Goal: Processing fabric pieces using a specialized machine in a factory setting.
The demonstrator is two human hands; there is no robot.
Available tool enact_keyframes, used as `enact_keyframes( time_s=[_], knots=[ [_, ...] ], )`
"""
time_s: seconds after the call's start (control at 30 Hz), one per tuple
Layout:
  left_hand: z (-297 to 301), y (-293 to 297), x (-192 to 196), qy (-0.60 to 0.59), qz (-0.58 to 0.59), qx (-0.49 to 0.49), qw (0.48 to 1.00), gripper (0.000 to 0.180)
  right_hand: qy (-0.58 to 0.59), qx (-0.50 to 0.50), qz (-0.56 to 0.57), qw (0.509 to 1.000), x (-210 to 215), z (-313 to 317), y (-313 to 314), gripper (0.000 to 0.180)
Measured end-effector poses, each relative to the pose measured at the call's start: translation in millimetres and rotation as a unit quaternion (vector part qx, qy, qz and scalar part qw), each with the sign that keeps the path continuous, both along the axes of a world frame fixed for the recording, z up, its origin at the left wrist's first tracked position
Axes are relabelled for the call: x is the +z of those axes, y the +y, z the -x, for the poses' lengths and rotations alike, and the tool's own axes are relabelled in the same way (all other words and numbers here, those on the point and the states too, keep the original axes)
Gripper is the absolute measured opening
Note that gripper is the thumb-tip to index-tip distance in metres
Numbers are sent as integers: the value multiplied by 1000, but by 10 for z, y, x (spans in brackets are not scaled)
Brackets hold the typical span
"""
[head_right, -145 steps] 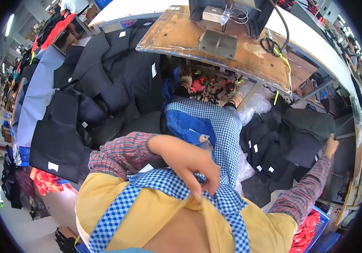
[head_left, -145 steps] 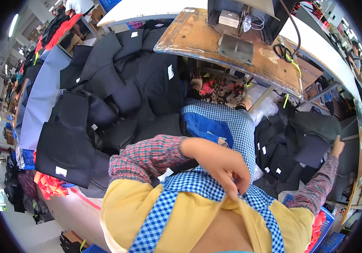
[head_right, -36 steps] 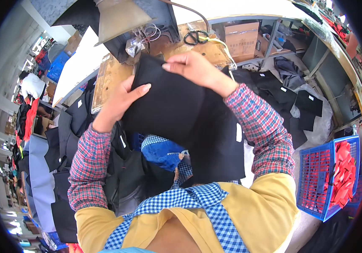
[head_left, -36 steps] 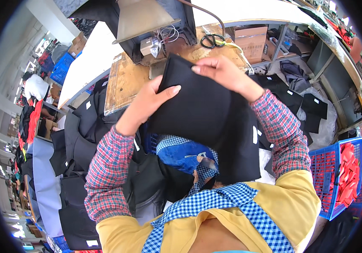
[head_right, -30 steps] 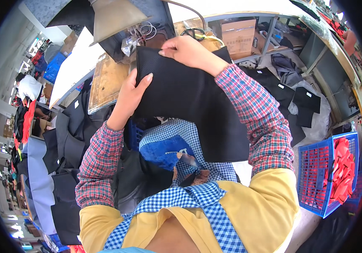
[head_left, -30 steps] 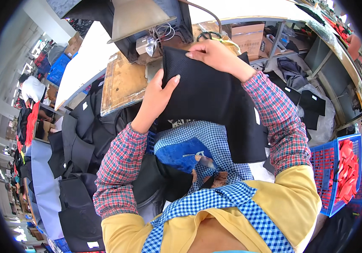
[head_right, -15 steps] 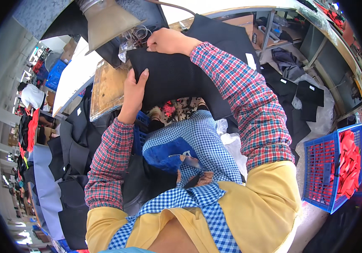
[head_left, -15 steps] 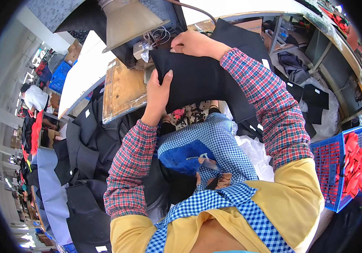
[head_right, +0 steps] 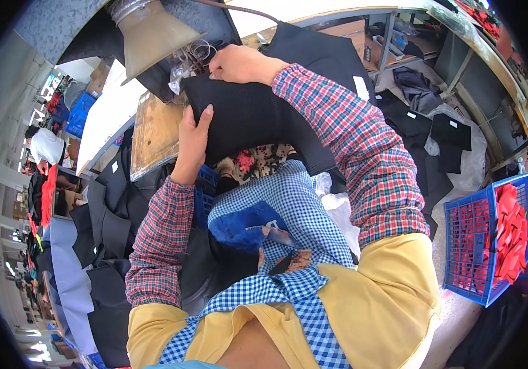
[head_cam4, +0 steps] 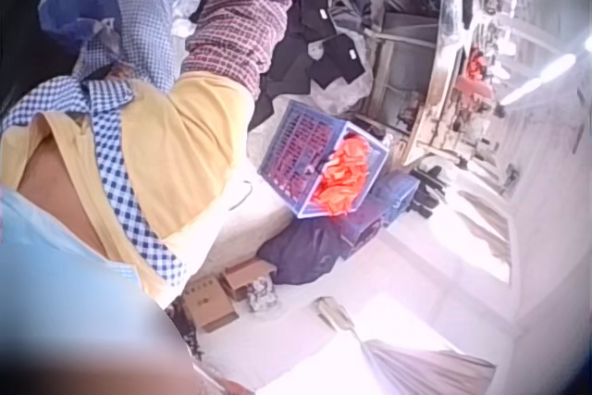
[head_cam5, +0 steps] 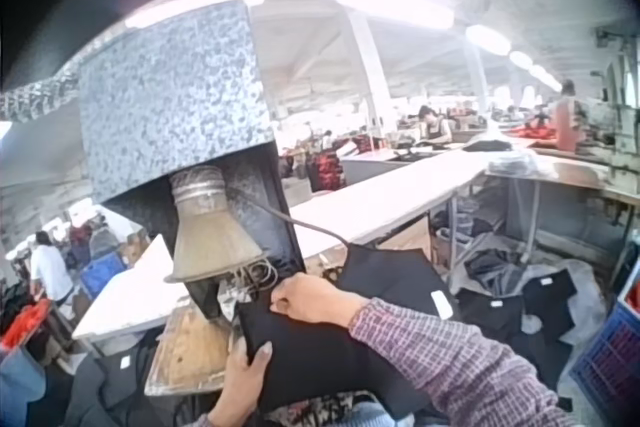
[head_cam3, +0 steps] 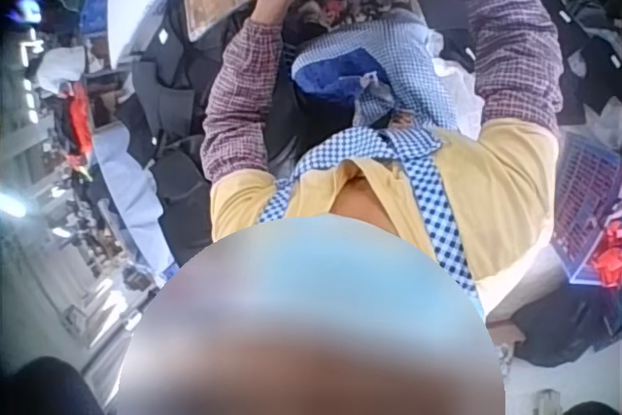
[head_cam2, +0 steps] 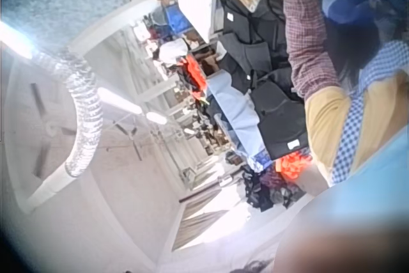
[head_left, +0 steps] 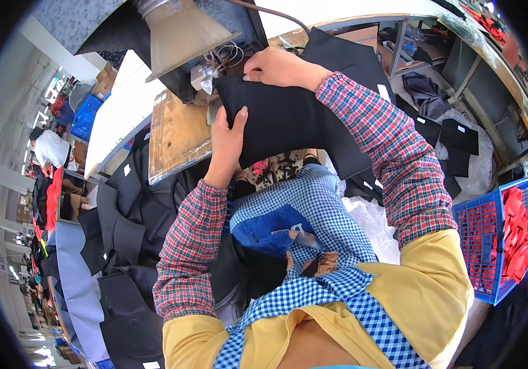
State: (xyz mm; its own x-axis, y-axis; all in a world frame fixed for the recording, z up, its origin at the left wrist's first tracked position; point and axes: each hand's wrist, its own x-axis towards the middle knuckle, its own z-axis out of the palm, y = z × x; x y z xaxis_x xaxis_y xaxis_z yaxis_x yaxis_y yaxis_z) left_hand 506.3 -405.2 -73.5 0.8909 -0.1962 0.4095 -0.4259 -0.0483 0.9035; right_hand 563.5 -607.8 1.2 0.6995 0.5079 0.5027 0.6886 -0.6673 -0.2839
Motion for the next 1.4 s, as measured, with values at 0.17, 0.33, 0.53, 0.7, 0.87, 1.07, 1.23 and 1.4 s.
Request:
enact_keyframes(
  time_s=[0.17,0.33,0.53,0.7,0.87,1.07,1.23,1.4],
  knots=[
    [37,-15,20,15,13,-12,1000,30,-5,5,0,1000,23,26,-11,25],
    [72,-3,35,22,18,-21,999,32,7,-5,10,1000,38,56,-1,27],
    [107,-7,41,21,12,-10,1000,32,10,-9,-3,1000,29,86,2,27],
    [155,-18,52,8,11,-14,1000,33,16,-2,-15,1000,45,148,-21,26],
    [292,-23,65,35,34,-24,999,31,7,1,-29,1000,20,221,-36,25],
    [909,335,37,56,-206,-79,974,41,27,-69,-39,996,119,759,-638,24],
    [1252,1130,-165,-5,-337,-73,939,29,80,-293,-237,923,26,1139,-2389,39],
    [1202,2229,-668,27,-323,175,930,21,-123,-535,-299,781,-720,1462,-4425,43]
  ],
)
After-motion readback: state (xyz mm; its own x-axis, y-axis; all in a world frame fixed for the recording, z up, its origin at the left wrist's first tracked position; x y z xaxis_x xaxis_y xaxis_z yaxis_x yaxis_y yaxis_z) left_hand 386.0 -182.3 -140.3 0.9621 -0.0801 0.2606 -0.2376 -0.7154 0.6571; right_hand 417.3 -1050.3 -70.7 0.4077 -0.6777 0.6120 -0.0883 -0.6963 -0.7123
